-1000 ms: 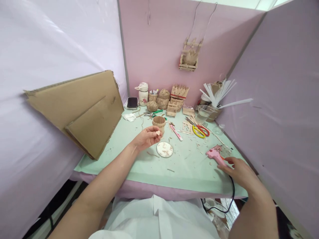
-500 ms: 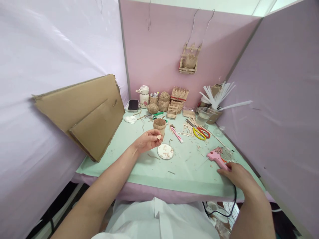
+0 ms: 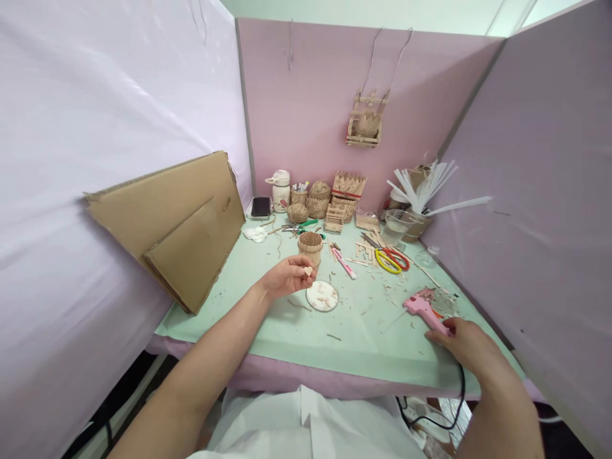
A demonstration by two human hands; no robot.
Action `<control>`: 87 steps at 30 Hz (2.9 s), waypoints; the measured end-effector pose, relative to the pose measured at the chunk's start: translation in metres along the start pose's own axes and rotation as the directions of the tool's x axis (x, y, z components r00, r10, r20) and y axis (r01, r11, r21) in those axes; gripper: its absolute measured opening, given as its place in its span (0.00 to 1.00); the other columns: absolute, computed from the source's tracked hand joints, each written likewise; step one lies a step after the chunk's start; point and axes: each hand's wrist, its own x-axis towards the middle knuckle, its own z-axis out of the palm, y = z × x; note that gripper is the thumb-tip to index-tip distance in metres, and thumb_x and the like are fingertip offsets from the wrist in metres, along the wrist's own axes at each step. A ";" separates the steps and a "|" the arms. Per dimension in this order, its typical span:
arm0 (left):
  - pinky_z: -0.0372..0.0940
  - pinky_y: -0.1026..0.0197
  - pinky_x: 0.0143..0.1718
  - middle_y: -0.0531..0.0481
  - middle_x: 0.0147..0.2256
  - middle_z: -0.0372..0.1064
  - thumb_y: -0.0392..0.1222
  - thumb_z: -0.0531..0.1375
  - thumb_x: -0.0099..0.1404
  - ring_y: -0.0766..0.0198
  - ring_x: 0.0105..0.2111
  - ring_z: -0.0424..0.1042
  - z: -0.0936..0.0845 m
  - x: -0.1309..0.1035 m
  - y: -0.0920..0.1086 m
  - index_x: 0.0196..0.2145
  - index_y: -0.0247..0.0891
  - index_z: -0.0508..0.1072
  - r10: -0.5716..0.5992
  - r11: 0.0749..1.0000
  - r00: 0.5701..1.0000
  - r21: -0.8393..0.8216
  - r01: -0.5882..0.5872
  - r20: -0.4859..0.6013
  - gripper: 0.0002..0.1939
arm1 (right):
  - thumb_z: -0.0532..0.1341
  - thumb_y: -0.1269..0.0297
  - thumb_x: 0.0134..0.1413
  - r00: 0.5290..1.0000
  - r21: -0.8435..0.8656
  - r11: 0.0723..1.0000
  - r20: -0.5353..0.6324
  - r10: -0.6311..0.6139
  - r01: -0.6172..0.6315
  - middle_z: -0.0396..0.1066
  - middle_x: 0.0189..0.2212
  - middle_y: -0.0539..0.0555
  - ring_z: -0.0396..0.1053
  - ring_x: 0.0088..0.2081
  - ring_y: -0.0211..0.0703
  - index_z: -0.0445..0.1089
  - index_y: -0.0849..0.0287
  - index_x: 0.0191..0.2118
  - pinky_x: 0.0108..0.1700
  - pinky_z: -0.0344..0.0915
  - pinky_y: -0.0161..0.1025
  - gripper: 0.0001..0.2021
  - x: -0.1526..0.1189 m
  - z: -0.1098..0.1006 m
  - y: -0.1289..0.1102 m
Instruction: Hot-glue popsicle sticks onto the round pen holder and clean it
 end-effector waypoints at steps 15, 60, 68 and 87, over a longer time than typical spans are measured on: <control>0.63 0.66 0.33 0.48 0.30 0.72 0.36 0.68 0.48 0.70 0.27 0.70 0.008 0.009 -0.011 0.38 0.33 0.73 -0.225 0.957 0.972 0.174 0.234 -0.067 0.17 | 0.57 0.57 0.54 0.804 0.696 0.468 -0.274 -0.527 0.544 0.71 0.38 0.54 0.68 0.36 0.41 0.70 0.56 0.38 0.38 0.64 0.39 0.11 -0.047 -0.002 -0.168; 0.58 0.59 0.43 0.46 0.36 0.65 0.40 0.56 0.62 0.59 0.37 0.63 0.035 0.010 -0.052 0.38 0.41 0.72 0.557 0.311 0.831 0.927 -0.211 0.003 0.07 | 0.63 0.56 0.43 0.956 0.932 0.251 -0.214 -0.199 0.261 0.71 0.25 0.51 0.63 0.29 0.39 0.71 0.60 0.27 0.34 0.60 0.36 0.11 -0.031 0.037 -0.203; 0.59 0.58 0.45 0.46 0.36 0.67 0.40 0.59 0.59 0.59 0.39 0.65 0.038 0.009 -0.050 0.34 0.41 0.74 0.557 0.394 0.830 0.890 -0.228 -0.035 0.06 | 0.61 0.54 0.45 0.959 0.921 0.292 -0.207 -0.192 0.257 0.70 0.25 0.51 0.63 0.27 0.39 0.70 0.59 0.28 0.29 0.59 0.36 0.12 -0.036 0.034 -0.204; 0.64 0.70 0.30 0.51 0.30 0.70 0.33 0.68 0.47 0.73 0.27 0.69 0.015 0.008 -0.009 0.31 0.35 0.72 0.084 0.992 0.976 -0.080 -0.101 -0.202 0.12 | 0.58 0.45 0.42 0.989 0.035 0.999 -0.141 0.033 -0.028 0.72 0.35 0.64 0.69 0.37 0.57 0.71 0.61 0.35 0.34 0.62 0.45 0.23 -0.016 -0.016 -0.020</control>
